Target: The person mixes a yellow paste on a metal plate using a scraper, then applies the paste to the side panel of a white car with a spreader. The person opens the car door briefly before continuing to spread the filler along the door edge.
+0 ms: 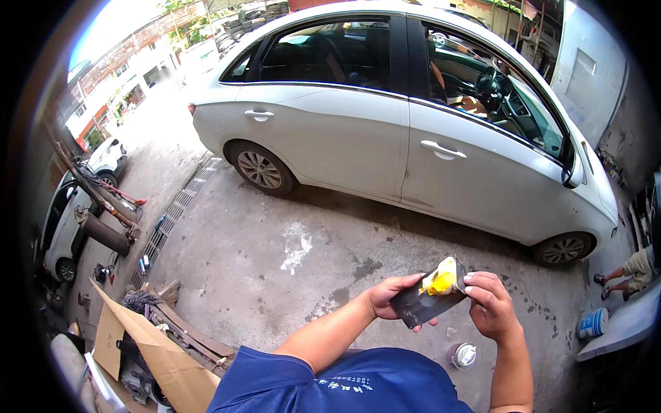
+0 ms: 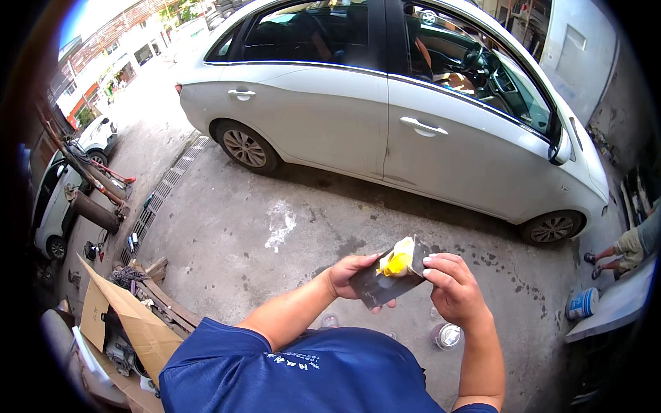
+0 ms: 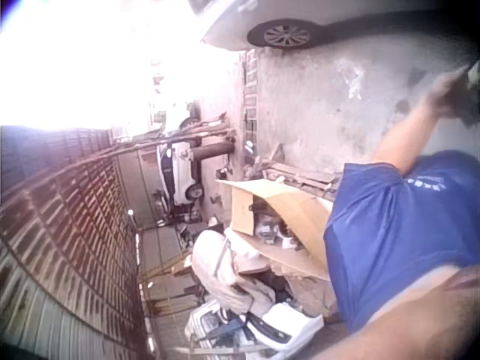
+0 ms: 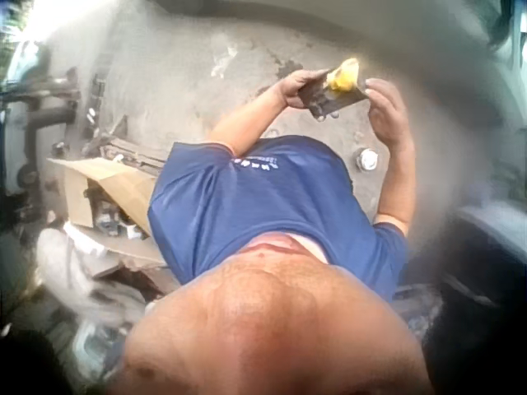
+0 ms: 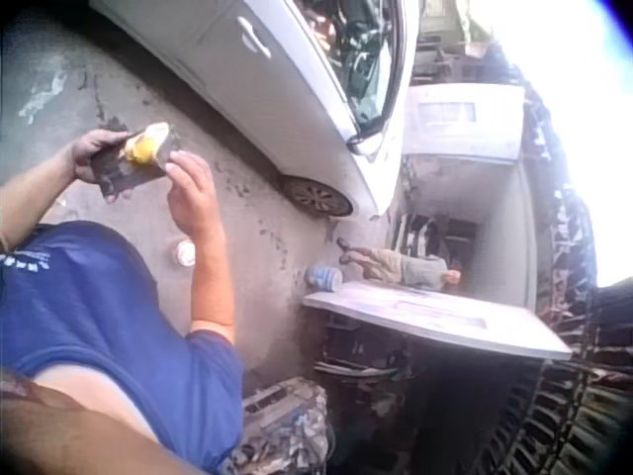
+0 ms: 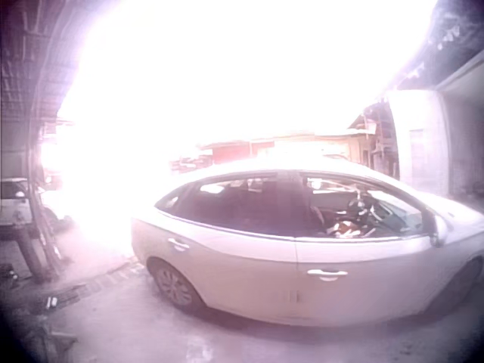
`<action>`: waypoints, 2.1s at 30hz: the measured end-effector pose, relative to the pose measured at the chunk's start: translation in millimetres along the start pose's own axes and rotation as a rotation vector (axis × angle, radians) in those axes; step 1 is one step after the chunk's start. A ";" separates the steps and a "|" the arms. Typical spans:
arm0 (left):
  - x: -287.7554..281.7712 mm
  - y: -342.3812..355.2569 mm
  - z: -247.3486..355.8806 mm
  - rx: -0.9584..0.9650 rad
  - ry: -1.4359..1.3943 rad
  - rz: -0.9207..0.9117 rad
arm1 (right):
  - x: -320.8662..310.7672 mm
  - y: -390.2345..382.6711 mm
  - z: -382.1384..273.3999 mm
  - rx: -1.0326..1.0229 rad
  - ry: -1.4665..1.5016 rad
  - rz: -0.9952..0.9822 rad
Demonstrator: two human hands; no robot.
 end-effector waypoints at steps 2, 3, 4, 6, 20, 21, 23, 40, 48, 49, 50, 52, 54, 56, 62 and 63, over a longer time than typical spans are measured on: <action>3.7 -0.7 -0.2 0.002 -0.015 0.008 | 1.9 -3.0 13.7 0.027 -0.033 0.013; 3.2 -1.7 -1.9 0.007 -0.027 0.018 | 4.7 -5.4 21.5 0.052 -0.073 -0.013; 7.2 -1.3 0.8 0.046 -0.006 0.021 | 5.0 -8.3 29.7 0.080 -0.117 -0.033; 14.8 0.4 12.6 0.072 0.017 -0.004 | -10.9 -40.8 67.4 0.350 0.150 0.146; 3.9 -3.4 -5.2 -0.058 -0.022 -0.041 | 59.8 -65.5 72.8 0.722 1.751 0.180; 2.9 -4.1 -7.8 -0.092 -0.028 -0.046 | 56.6 -65.0 73.0 0.714 1.740 0.141; 2.7 -2.5 -16.4 -0.140 -0.069 -0.030 | 57.2 -57.5 85.2 0.684 1.508 0.161; -1.7 19.6 3.2 0.036 0.010 0.035 | -4.5 -33.8 50.1 0.245 -0.124 -0.080; -11.0 38.9 26.8 0.372 0.369 0.366 | 8.5 -91.4 80.9 0.852 0.957 0.390; -8.0 42.0 25.8 0.410 0.438 0.421 | 23.7 -95.2 81.3 0.930 0.968 0.313; -7.4 45.4 21.0 0.437 0.467 0.436 | 30.4 -95.1 83.1 0.938 0.999 0.379; -7.2 44.6 12.4 0.473 0.608 0.446 | 39.2 -90.7 90.3 0.929 1.079 0.482; -13.5 42.6 5.6 0.497 0.826 0.412 | 36.7 -79.7 93.3 0.931 1.179 0.543; -25.8 35.0 -0.2 0.384 1.154 0.497 | 22.5 -66.7 91.0 0.895 1.241 0.589; -22.0 31.6 -5.0 0.097 0.356 0.330 | -41.6 -34.1 58.0 0.585 1.029 0.420; -21.1 26.4 -10.8 0.073 0.179 0.283 | -39.3 -20.8 41.2 0.389 0.954 0.336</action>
Point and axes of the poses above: each hand's wrist, its own y-axis towards the middle knuckle, its own x-axis out of the palm, z = x × y, the point moved 8 cm from there along y, towards the middle knuckle, and after that the axes turned 14 degrees about y, right-handed, at the moved point
